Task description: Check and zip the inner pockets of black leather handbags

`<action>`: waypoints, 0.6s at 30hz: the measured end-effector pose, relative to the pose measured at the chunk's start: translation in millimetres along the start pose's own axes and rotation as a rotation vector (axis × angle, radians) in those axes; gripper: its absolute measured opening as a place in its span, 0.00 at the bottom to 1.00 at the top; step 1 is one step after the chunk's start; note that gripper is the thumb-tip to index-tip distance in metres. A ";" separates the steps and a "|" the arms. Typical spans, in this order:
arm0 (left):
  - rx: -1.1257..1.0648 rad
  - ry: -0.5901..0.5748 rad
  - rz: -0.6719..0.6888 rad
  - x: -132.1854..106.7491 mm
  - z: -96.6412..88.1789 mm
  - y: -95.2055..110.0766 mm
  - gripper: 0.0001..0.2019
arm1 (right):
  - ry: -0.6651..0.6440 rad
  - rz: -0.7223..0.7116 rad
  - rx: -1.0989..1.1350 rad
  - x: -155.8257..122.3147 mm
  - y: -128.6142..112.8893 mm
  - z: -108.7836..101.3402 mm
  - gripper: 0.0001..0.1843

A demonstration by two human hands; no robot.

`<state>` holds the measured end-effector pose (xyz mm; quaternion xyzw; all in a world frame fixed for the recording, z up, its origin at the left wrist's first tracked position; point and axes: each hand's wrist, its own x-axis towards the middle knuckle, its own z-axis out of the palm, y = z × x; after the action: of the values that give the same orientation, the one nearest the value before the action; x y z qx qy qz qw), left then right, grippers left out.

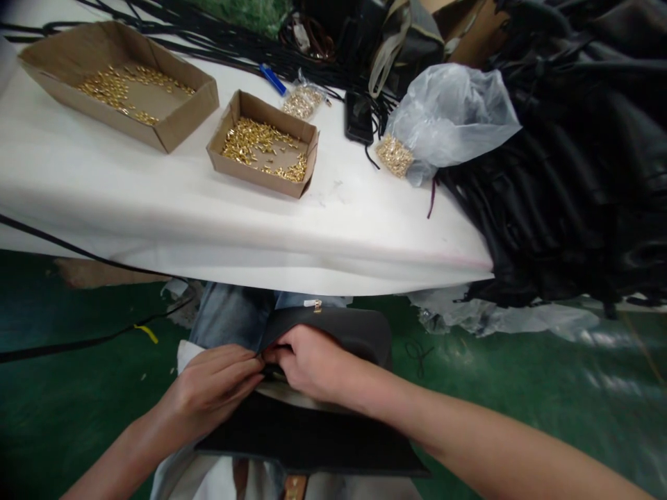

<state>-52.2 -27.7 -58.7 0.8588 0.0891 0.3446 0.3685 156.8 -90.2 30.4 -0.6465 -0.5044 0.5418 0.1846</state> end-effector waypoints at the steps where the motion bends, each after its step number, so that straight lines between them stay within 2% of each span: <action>1: -0.009 -0.001 -0.005 0.1 0.2 0.2 0.06 | -0.018 0.006 0.010 0.1 -1.1 -2.0 0.21; 10: -0.047 -0.009 -0.017 2.0 1.2 1.7 0.06 | -0.123 -0.071 0.017 3.1 -0.5 -9.3 0.19; 14: -0.037 -0.005 -0.006 2.1 1.3 1.5 0.05 | -0.094 -0.119 -0.028 4.2 -0.3 -8.9 0.21; 18: -0.032 -0.014 -0.003 1.8 2.1 2.1 0.06 | -0.083 -0.142 -0.169 5.7 -2.6 -9.4 0.20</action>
<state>-49.7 -29.7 -57.3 0.8551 0.0824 0.3392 0.3833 163.4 -81.3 32.7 -0.5995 -0.6000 0.5091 0.1461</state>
